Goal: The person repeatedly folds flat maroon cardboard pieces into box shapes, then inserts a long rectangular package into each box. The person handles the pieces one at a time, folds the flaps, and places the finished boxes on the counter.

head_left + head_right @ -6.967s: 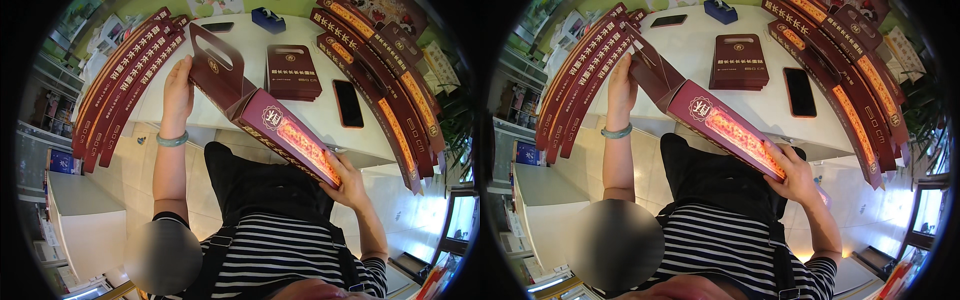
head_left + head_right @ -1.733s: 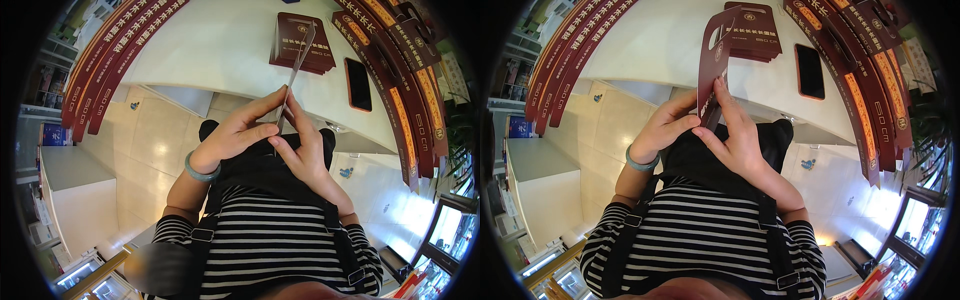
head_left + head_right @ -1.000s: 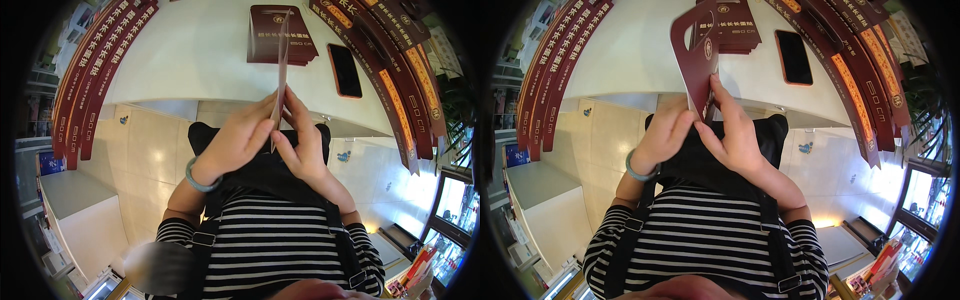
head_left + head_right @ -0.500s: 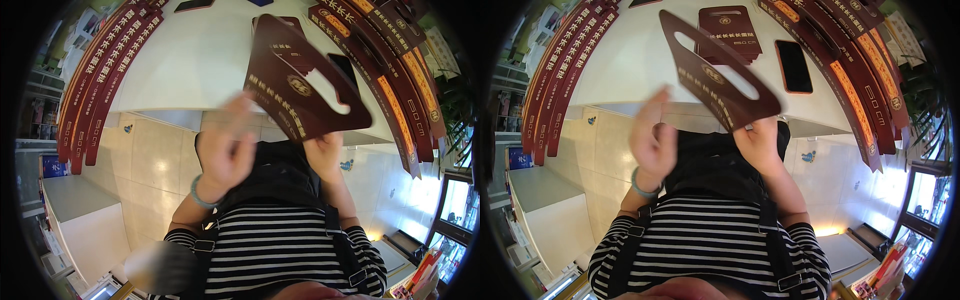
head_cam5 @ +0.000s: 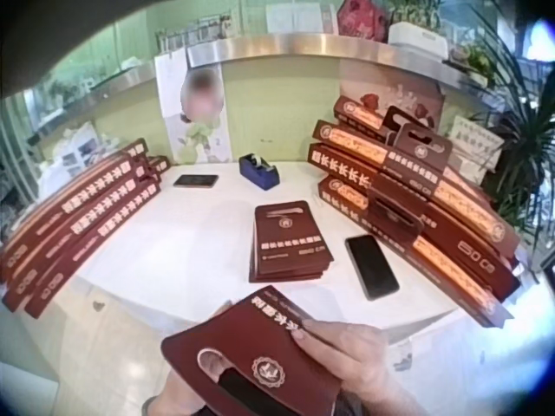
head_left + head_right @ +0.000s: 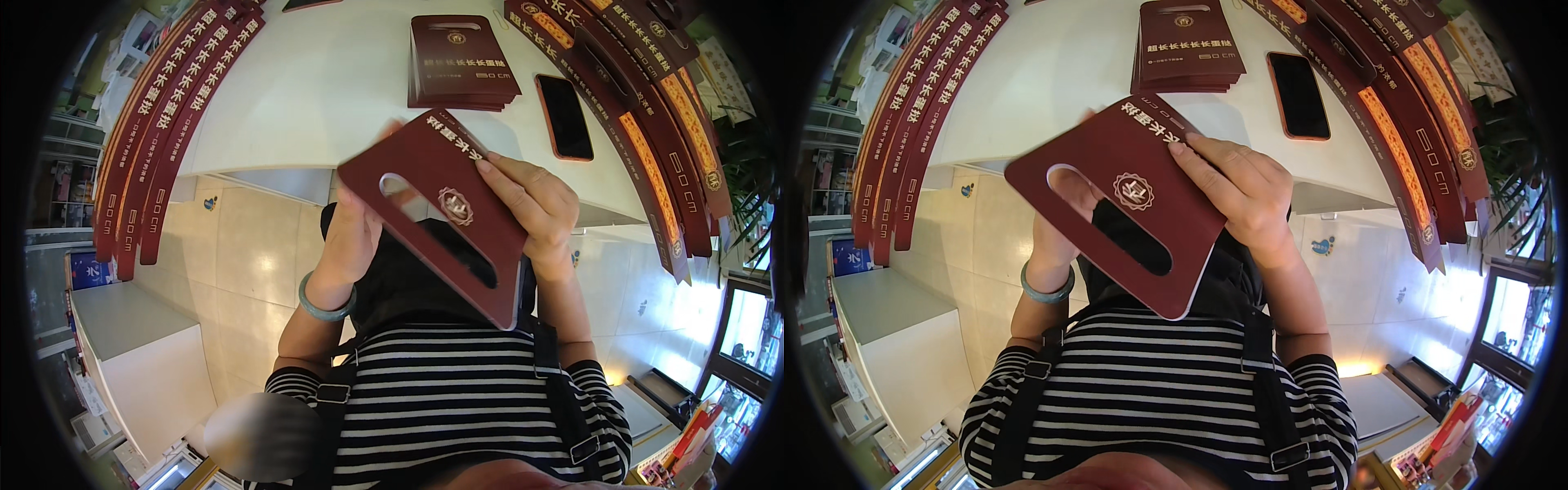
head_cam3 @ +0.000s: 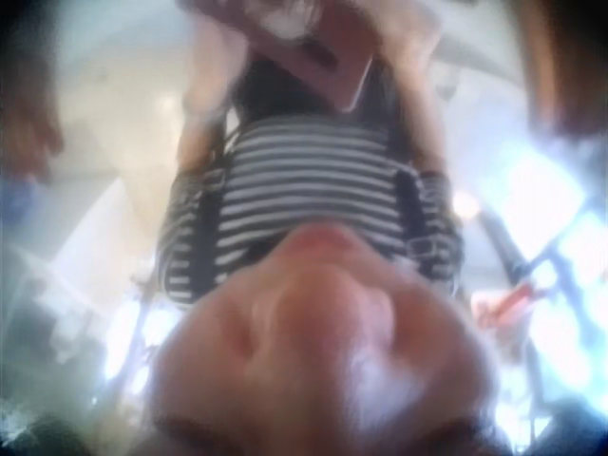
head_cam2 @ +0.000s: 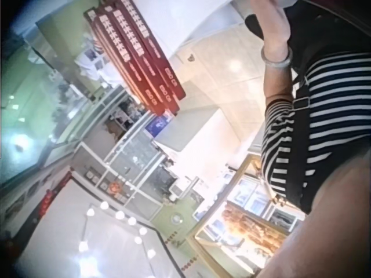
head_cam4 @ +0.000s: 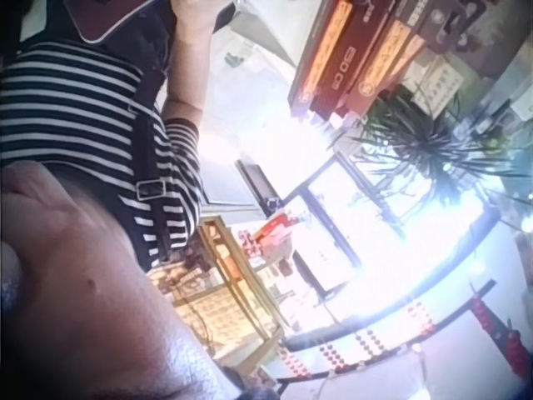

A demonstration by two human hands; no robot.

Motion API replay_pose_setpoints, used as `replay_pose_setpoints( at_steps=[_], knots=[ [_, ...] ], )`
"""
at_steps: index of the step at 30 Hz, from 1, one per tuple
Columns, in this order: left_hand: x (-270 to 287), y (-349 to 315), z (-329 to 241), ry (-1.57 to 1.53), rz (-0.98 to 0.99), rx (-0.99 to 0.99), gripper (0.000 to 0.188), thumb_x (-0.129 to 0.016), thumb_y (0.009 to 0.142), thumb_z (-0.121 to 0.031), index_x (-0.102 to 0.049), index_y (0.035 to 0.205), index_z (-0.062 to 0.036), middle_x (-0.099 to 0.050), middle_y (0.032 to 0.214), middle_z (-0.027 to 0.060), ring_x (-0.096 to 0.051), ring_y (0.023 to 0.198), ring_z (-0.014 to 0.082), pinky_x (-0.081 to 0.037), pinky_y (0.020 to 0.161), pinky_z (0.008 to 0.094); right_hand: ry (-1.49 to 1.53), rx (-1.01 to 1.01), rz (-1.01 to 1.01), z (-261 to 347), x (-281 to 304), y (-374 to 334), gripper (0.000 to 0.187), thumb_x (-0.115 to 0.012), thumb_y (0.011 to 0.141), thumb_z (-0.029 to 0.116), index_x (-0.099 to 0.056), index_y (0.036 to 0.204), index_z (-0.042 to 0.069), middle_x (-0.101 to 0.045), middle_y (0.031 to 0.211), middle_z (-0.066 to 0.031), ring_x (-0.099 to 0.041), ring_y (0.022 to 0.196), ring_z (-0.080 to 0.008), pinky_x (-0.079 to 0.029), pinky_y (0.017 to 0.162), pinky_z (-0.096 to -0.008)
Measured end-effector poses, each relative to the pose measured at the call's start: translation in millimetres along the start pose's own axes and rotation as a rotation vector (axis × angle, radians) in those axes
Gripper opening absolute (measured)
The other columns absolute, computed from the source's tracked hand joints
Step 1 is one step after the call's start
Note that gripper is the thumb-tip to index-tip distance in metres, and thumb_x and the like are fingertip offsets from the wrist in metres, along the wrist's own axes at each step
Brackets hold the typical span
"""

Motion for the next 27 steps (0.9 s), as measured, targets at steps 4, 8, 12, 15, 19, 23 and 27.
replay_pose_setpoints(
  at_steps=[4,8,12,15,19,23,27],
  knots=[
    [-20,8,-25,0.051,-0.324,-0.085,0.092,-0.032,0.100,-0.072,-0.037,0.152,0.0038,-0.043,0.152,0.0216,-0.046,0.137,0.0246,-0.037,0.114,0.0434,-0.045,0.164,0.030,-8,2,4,0.030,-0.066,0.077,0.015,-0.078,0.104,0.011,-0.075,0.107,-0.0073,-0.073,0.095,-0.0226,-0.058,0.075,-0.0282],
    [-4,13,-27,-0.066,-0.033,0.057,0.091,-0.028,0.103,-0.068,-0.045,0.144,0.0118,-0.055,0.143,0.0219,-0.043,0.142,0.0270,-0.037,0.113,0.0387,-0.043,0.179,0.002,-10,2,4,0.029,-0.065,0.077,0.015,-0.079,0.104,0.014,-0.075,0.107,-0.0058,-0.073,0.095,-0.0217,-0.058,0.075,-0.0274],
    [1,10,-34,0.225,0.002,-0.036,0.068,-0.043,0.105,-0.052,-0.058,0.134,0.0075,-0.059,0.138,0.0205,-0.047,0.138,0.0282,-0.035,0.114,0.0408,0.025,0.112,-0.054,-15,4,5,0.029,-0.066,0.077,0.015,-0.079,0.103,0.013,-0.075,0.107,-0.0066,-0.073,0.095,-0.0229,-0.059,0.075,-0.0275],
    [16,15,-41,0.396,0.130,-0.097,0.048,-0.056,0.101,-0.036,-0.066,0.123,0.0046,-0.062,0.131,0.0184,-0.047,0.137,0.0281,-0.033,0.114,0.0412,0.128,0.119,-0.015,-16,5,1,0.029,-0.066,0.077,0.015,-0.079,0.102,0.012,-0.075,0.108,-0.0079,-0.073,0.095,-0.0229,-0.059,0.076,-0.0290],
    [10,25,-40,0.116,0.195,0.025,0.024,-0.062,0.095,-0.013,-0.071,0.110,0.0039,-0.064,0.122,0.0089,-0.046,0.134,0.0275,-0.032,0.113,0.0398,0.118,0.078,0.128,-10,7,4,0.031,-0.063,0.079,0.011,-0.078,0.107,0.010,-0.074,0.115,-0.0070,-0.070,0.106,-0.0254,-0.057,0.090,-0.0365],
    [8,21,-33,0.348,0.025,-0.046,0.016,-0.063,0.093,-0.007,-0.073,0.103,0.0009,-0.063,0.120,0.0080,-0.049,0.130,0.0278,-0.034,0.110,0.0389,0.002,-0.098,0.279,-16,12,3,0.042,-0.057,0.083,-0.001,-0.073,0.120,0.008,-0.068,0.130,-0.0094,-0.058,0.128,-0.0340,-0.044,0.110,-0.0476],
    [-11,15,-32,0.581,-0.021,-0.216,0.015,-0.065,0.093,-0.009,-0.072,0.103,-0.0015,-0.061,0.115,0.0098,-0.051,0.118,0.0290,-0.037,0.105,0.0384,0.111,-0.167,0.246,17,7,18,0.048,-0.072,0.082,0.010,-0.066,0.129,0.003,-0.062,0.139,-0.0131,-0.052,0.135,-0.0353,-0.041,0.113,-0.0501]
  ],
)
Point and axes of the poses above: each hand's wrist, its own y-axis towards the middle knuckle, its own x-axis out of the back of the hand, z = x × y, the point moved 1 cm from there along y, towards the middle knuckle
